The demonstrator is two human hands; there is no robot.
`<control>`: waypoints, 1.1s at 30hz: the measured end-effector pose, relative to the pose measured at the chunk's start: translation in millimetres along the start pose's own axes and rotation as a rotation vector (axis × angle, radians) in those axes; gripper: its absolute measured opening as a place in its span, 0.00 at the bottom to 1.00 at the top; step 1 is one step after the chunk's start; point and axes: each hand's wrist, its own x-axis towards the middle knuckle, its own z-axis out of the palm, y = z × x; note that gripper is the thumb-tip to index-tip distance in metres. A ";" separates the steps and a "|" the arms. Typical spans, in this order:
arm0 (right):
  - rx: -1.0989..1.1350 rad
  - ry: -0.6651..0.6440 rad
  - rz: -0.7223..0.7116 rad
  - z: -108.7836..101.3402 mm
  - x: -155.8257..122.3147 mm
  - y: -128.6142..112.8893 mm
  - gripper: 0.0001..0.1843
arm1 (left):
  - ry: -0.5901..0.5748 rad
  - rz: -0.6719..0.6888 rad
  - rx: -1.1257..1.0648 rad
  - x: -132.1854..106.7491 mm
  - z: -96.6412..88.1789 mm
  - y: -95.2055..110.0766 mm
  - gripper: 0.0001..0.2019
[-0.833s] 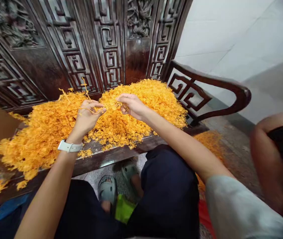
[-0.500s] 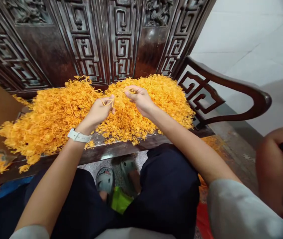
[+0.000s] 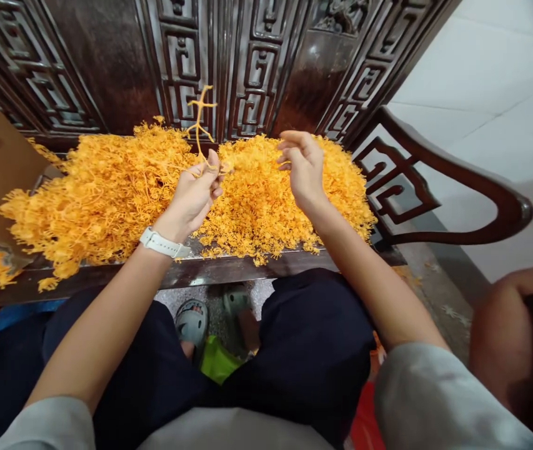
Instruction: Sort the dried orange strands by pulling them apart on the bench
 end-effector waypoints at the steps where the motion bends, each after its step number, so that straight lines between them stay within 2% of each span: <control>1: 0.120 -0.082 0.060 8.6 -8.8 -18.6 0.28 | 0.004 0.020 -0.012 0.1 0.6 -0.5 0.14; 3: 0.279 -0.286 0.141 28.1 -26.4 -51.2 0.33 | 0.010 0.055 -0.007 -0.7 3.5 -3.9 0.10; 5: 0.362 -0.423 0.141 46.9 -39.7 -71.3 0.35 | -0.003 0.075 0.010 -3.0 7.9 -10.6 0.08; 7: 0.384 -0.443 0.088 60.5 -45.4 -76.9 0.36 | -0.019 0.078 0.017 -6.7 12.4 -18.4 0.08; 9: 0.344 -0.412 0.011 66.2 -44.0 -72.0 0.35 | -0.016 0.074 0.010 -11.1 14.7 -23.7 0.09; 13: 0.095 -0.376 -0.223 55.7 -30.9 -53.1 0.35 | 0.026 0.057 0.016 -16.8 8.8 -18.5 0.13; 16: -0.074 -0.409 -0.350 40.8 -22.1 -42.6 0.37 | 0.041 0.045 0.070 -17.8 0.4 -6.7 0.13; 18: -0.056 -0.446 -0.336 34.7 -19.5 -37.8 0.37 | 0.035 0.029 0.111 -18.5 -1.1 -1.9 0.13; 20: 0.064 -0.456 -0.221 34.7 -20.1 -35.3 0.38 | 0.034 0.015 0.127 -19.0 2.9 -1.9 0.13; 22: 0.200 -0.395 -0.045 40.5 -23.0 -36.0 0.38 | 0.049 -0.008 0.103 -18.5 11.9 -5.8 0.14; 24: 0.278 -0.280 0.113 48.9 -25.0 -39.4 0.37 | 0.077 -0.039 0.055 -16.6 23.5 -11.0 0.15; 26: 0.307 -0.192 0.215 54.6 -21.6 -41.8 0.35 | 0.099 -0.061 0.020 -14.5 34.0 -14.4 0.16; 28: 0.320 -0.141 0.261 52.6 -10.7 -38.7 0.32 | 0.103 -0.052 -0.002 -13.7 39.9 -13.8 0.16; 30: 0.300 -0.052 0.254 41.4 4.3 -27.3 0.29 | 0.090 -0.005 -0.029 -15.4 38.8 -8.9 0.16; 33: 0.150 0.175 0.189 16.5 18.5 2.3 0.32 | 0.032 0.054 -0.081 -20.8 25.8 2.4 0.15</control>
